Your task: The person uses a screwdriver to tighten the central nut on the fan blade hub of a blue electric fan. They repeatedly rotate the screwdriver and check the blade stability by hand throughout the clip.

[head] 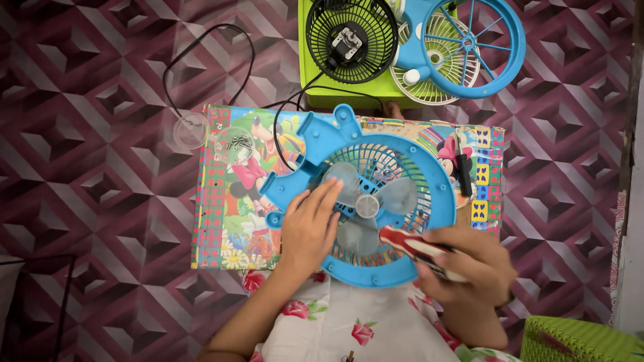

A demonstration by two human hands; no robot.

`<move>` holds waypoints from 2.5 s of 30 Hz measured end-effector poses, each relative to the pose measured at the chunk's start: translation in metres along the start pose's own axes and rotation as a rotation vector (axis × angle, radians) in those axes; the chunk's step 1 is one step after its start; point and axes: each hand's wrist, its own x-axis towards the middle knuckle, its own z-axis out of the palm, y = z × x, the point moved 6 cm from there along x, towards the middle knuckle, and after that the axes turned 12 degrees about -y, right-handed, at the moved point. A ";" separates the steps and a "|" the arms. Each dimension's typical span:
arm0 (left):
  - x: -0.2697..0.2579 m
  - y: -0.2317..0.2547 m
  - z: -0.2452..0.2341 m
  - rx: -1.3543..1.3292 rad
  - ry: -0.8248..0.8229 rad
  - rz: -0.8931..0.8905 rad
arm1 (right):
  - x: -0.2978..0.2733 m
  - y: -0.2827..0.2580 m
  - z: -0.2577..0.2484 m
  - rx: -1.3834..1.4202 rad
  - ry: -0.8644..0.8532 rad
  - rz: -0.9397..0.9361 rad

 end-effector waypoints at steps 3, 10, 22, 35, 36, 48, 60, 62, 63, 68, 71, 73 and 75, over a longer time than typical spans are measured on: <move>0.000 -0.001 0.003 0.010 -0.068 0.005 | 0.004 0.000 0.011 -0.105 -0.057 -0.038; 0.002 -0.002 0.006 -0.020 -0.066 0.025 | 0.053 -0.012 0.023 -0.111 -0.185 -0.191; 0.001 -0.002 0.003 -0.070 -0.049 0.037 | 0.071 -0.021 0.033 -0.202 -0.270 -0.202; 0.001 -0.001 0.003 -0.064 -0.018 0.041 | 0.084 -0.039 0.048 -0.254 -0.439 -0.310; 0.001 -0.002 0.003 -0.067 -0.023 0.038 | 0.085 -0.041 0.049 -0.253 -0.467 -0.318; -0.001 -0.001 0.003 -0.078 -0.007 0.046 | 0.105 -0.057 0.048 -0.268 -0.652 -0.148; -0.002 -0.005 0.006 -0.085 -0.007 0.040 | 0.109 -0.069 0.049 -0.120 -0.691 -0.210; -0.002 -0.003 0.006 -0.045 0.004 0.074 | 0.108 -0.068 0.051 -0.146 -0.684 -0.174; -0.002 -0.004 0.006 -0.054 0.014 0.069 | 0.107 -0.067 0.052 -0.160 -0.681 -0.157; -0.004 -0.003 0.003 -0.108 0.045 0.051 | 0.105 -0.065 0.052 -0.263 -0.689 -0.137; -0.005 -0.005 0.003 -0.114 0.021 0.013 | 0.105 -0.067 0.047 -0.217 -0.655 -0.178; -0.007 -0.006 0.003 -0.123 0.026 0.042 | 0.103 -0.067 0.046 -0.187 -0.630 -0.181; -0.005 -0.006 0.004 -0.126 0.038 0.082 | 0.103 -0.066 0.046 -0.173 -0.608 -0.174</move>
